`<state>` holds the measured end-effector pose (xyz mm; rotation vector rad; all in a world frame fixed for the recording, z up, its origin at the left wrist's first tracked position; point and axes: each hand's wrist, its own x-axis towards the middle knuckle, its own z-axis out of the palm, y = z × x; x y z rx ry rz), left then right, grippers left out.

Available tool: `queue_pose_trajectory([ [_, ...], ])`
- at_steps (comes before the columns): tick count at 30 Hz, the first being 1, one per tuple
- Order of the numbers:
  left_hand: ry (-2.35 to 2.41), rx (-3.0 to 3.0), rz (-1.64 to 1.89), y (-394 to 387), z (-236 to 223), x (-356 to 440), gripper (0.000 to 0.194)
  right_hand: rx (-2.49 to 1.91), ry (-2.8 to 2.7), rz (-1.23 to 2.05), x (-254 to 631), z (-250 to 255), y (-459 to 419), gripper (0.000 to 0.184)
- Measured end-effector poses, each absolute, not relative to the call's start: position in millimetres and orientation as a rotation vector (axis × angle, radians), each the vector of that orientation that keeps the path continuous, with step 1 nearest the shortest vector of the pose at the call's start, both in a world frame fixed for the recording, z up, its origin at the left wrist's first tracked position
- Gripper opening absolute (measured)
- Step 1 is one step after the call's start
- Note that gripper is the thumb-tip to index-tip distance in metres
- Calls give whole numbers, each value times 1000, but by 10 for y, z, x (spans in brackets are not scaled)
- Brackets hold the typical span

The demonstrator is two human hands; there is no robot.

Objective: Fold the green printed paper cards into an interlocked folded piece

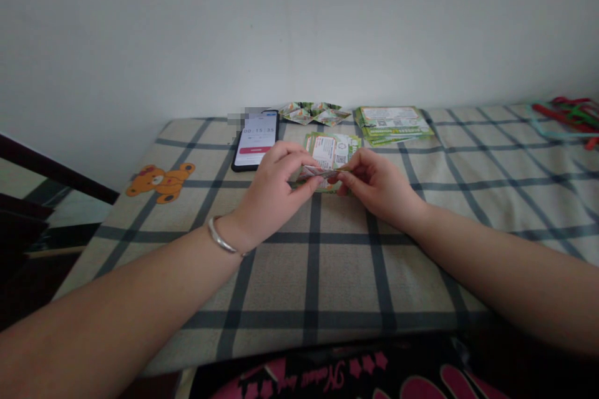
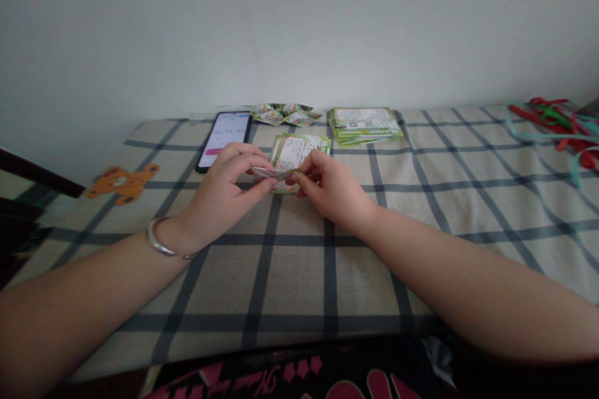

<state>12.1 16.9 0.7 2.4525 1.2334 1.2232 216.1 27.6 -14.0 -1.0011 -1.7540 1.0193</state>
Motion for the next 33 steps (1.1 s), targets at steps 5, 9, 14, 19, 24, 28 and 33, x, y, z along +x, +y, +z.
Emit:
queue_pose_trajectory([
  [5, 1154, 2379, 1109, 156, -17, 134, 14, -883, -1730, 1176, 2165, -117, 263, 23],
  [9, 1160, 2355, 1082, 116, 4, 137, 12, -877, -1792, 1175, 2179, -98, 240, 26],
  [14, 1196, 2327, 1069, 103, 33, 142, 9, -907, -1761, 1071, 2178, -119, 235, 23],
  [19, 1218, 2145, 1053, 93, 10, 151, 15, -918, -1642, 1137, 2162, -113, 240, 24],
  [24, 1213, 2190, 1051, 92, -19, 144, 28, -944, -1679, 1138, 2166, -107, 249, 19],
  [28, 1197, 2357, 1045, 96, -4, 127, 13, -962, -1762, 1048, 2174, -106, 244, 15],
  [33, 1149, 2474, 1061, 96, 22, 132, 6, -961, -1788, 1036, 2174, -104, 237, 16],
])
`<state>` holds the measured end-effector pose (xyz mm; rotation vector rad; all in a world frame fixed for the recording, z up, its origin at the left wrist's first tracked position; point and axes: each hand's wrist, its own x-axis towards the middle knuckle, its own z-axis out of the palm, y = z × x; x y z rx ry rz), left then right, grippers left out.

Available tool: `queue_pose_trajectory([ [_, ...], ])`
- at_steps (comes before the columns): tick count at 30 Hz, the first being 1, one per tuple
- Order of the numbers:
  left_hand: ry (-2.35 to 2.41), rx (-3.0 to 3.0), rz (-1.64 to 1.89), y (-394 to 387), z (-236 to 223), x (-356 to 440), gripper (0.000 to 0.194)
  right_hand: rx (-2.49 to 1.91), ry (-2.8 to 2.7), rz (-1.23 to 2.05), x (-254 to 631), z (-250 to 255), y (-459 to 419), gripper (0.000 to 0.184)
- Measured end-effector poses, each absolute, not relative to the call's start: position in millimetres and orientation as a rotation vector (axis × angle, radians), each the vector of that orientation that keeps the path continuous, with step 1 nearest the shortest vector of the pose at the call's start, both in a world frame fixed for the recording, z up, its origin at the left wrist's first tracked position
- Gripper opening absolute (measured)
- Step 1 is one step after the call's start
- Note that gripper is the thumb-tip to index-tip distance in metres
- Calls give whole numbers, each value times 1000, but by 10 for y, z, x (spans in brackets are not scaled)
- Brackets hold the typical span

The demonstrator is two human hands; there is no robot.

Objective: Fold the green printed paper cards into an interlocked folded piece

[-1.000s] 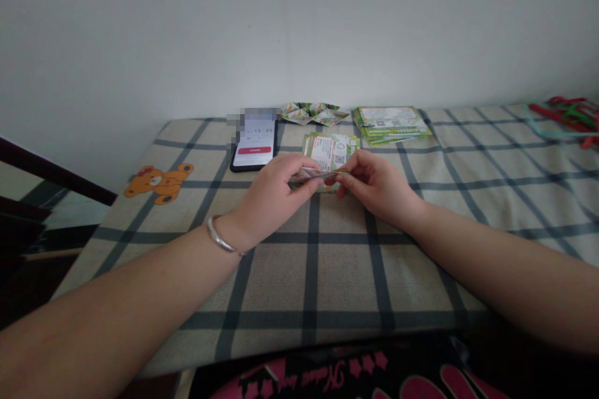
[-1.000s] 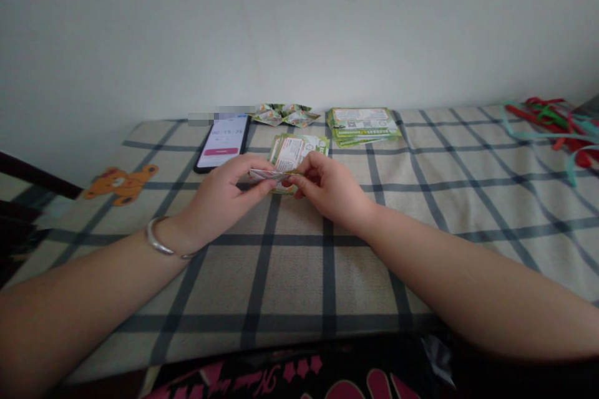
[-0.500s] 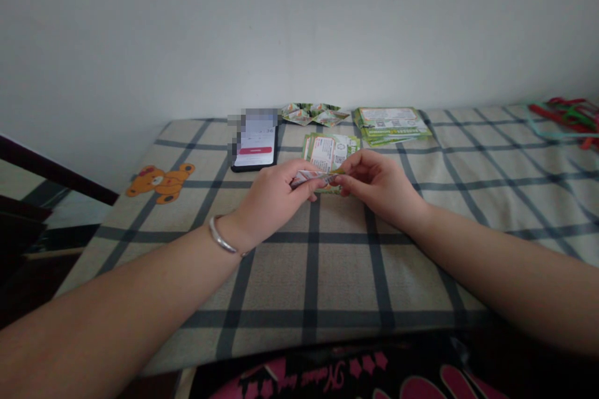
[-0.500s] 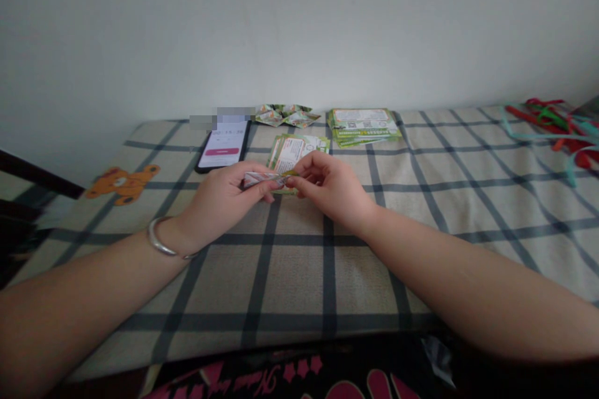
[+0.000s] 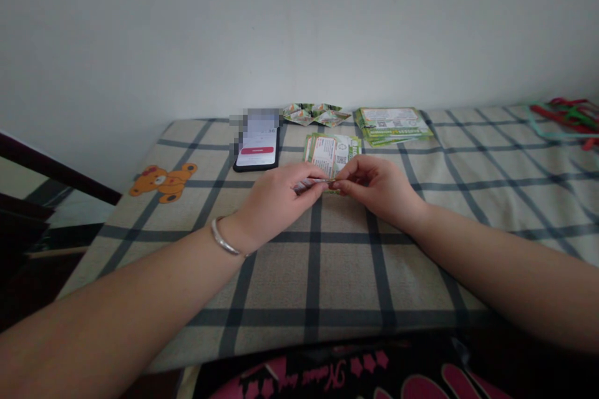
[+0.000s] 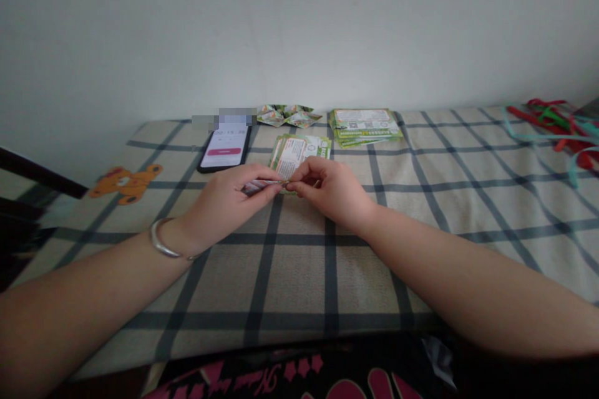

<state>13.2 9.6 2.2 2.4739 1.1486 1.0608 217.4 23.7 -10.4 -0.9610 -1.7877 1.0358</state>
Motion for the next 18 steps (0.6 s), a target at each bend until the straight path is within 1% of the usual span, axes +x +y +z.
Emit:
queue_pose_trajectory([
  [3, 1096, 2520, 1107, 96, 22, 134, 6, -915, -1780, 1115, 2181, -89, 246, 17],
  [6, 1042, 2573, 1165, 94, 20, 121, 7, -833, -1737, 1331, 2203, -58, 272, 14],
  [8, 1016, 2624, 1179, 92, 20, 111, 6, -828, -1669, 1414, 2218, -42, 296, 20],
  [9, 999, 2654, 1186, 92, 21, 108, 6, -830, -1655, 1446, 2223, -38, 307, 20],
  [13, 926, 2768, 1232, 94, 33, 113, 6, -772, -1651, 1520, 2231, -42, 335, 15],
  [18, 900, 2831, 1256, 104, 64, 129, 6, -701, -1655, 1538, 2237, -66, 335, 11],
])
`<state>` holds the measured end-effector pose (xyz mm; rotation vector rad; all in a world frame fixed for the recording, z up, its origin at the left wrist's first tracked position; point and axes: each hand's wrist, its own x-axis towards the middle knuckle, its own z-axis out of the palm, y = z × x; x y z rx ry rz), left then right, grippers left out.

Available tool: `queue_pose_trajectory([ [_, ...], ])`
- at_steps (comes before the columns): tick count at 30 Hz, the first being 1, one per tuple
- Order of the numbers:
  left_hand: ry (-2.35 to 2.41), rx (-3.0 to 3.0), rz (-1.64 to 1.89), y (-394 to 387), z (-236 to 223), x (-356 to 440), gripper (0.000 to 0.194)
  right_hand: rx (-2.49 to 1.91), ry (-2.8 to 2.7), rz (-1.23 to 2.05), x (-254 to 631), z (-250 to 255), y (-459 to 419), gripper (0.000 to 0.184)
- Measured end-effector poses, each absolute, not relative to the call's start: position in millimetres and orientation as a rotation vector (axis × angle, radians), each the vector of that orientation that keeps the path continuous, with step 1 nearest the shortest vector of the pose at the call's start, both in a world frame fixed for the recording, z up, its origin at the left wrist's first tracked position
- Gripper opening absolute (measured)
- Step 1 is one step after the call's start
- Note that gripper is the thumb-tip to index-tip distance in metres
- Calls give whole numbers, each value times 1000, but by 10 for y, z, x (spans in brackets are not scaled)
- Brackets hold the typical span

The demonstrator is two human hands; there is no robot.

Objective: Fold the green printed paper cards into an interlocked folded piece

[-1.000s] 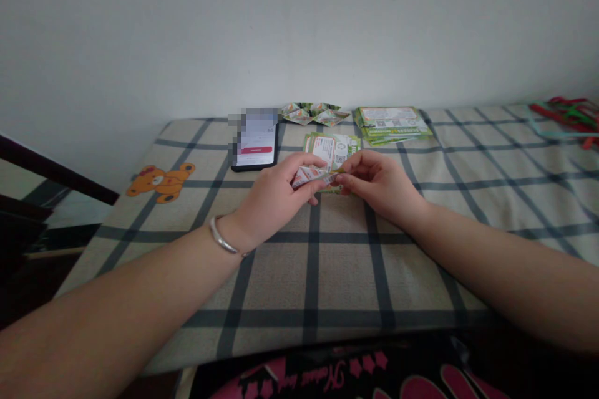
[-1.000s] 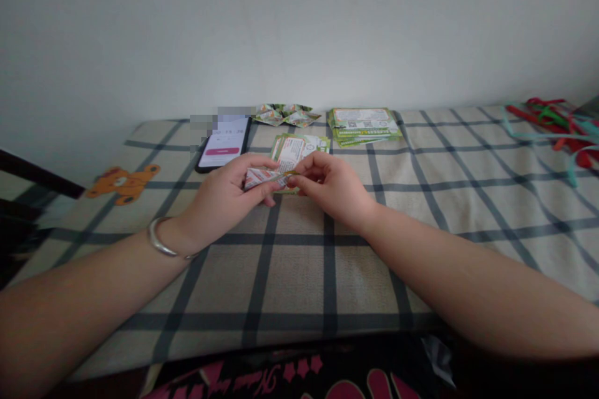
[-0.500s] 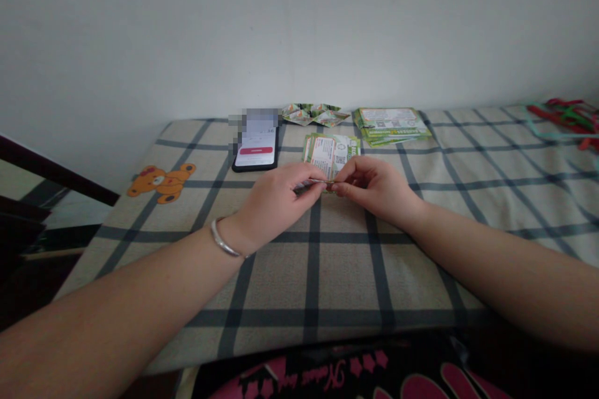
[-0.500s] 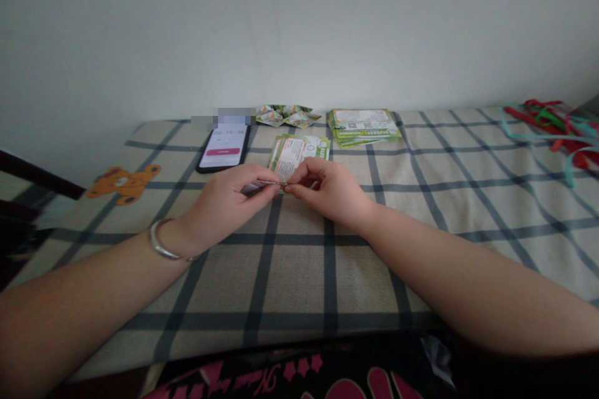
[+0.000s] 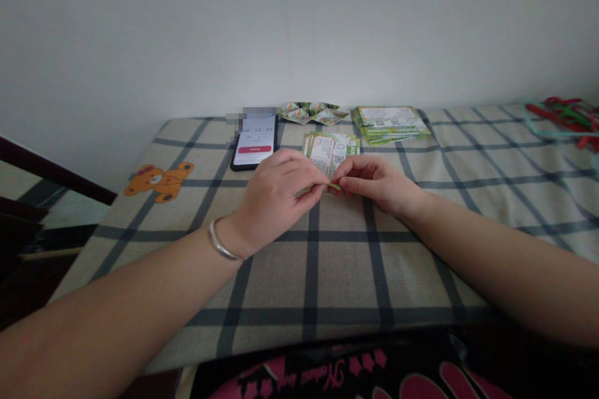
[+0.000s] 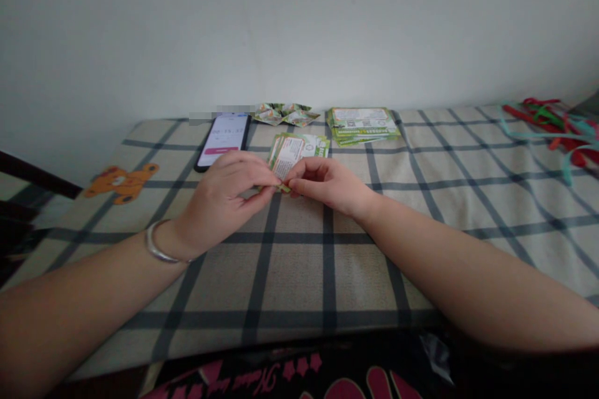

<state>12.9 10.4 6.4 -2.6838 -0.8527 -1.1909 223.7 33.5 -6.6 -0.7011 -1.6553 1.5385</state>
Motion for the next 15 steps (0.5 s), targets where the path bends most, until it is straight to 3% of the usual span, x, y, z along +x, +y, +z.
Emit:
queue_pose_trajectory([
  [8, -936, -2655, -1264, 82, 58, 153, 8, -713, -1703, 1476, 2225, -52, 304, 13],
  [15, -962, -2659, -1220, 82, 41, 160, 6, -799, -1810, 1234, 2184, -84, 261, 9],
])
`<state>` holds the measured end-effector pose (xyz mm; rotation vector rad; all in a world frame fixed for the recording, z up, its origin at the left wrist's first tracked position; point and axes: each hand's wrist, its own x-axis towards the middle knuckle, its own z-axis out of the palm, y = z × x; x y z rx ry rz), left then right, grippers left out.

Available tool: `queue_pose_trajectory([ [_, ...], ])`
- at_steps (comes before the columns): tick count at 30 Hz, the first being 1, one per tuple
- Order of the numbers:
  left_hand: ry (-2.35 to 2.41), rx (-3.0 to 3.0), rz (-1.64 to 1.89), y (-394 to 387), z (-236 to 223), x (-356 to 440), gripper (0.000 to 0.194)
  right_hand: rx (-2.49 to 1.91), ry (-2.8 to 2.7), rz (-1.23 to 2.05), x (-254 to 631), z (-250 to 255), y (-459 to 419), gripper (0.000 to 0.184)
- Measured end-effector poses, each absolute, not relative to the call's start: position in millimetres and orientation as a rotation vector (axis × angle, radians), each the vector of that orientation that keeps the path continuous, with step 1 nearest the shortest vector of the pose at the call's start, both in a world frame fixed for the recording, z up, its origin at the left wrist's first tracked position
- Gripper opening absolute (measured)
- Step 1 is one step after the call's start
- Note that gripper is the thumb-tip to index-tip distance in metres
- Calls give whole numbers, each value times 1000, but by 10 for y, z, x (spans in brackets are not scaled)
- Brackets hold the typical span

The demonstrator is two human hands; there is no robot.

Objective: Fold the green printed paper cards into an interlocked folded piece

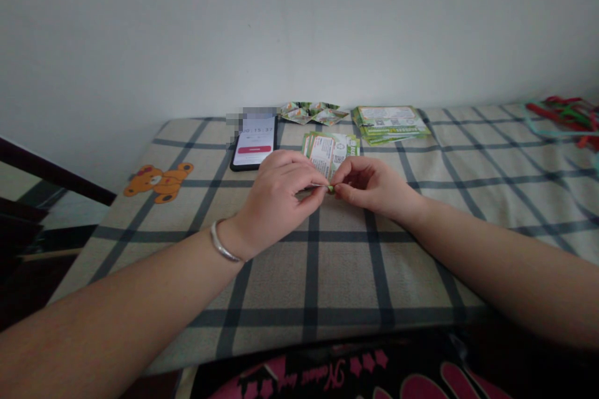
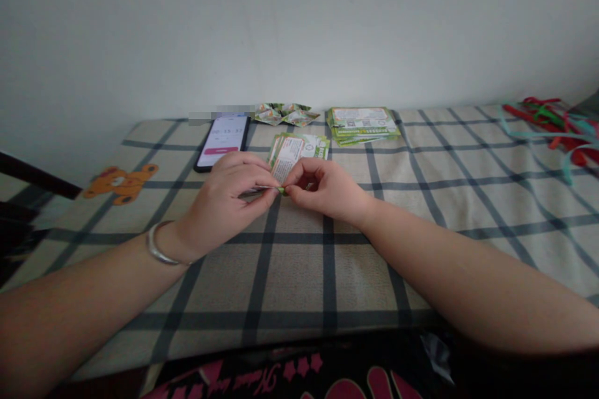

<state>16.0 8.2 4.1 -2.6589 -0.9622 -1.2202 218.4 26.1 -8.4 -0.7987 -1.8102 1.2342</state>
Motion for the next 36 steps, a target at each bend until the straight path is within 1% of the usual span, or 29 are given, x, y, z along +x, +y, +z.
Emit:
queue_pose_trajectory([
  [8, -932, -2682, -1136, 92, 34, 167, 8, -912, -1969, 908, 2150, -58, 186, 8],
  [14, -990, -2715, -1101, 74, 46, 184, 11, -1000, -2142, 450, 2132, 1, 101, 3],
  [16, -1010, -2726, -1118, 71, 47, 188, 11, -999, -2159, 362, 2124, 6, 86, 1],
  [18, -1033, -2730, -1147, 71, 45, 189, 10, -998, -2160, 367, 2119, 4, 84, 1],
  [22, -1057, -2704, -1151, 76, 44, 188, 9, -979, -2117, 518, 2119, -4, 106, 0],
  [28, -1012, -2671, -1123, 74, 54, 187, 10, -982, -2092, 509, 2095, 4, 126, 4],
  [36, -979, -2676, -1216, 87, 40, 176, 9, -1031, -2074, 660, 2109, 5, 127, 5],
])
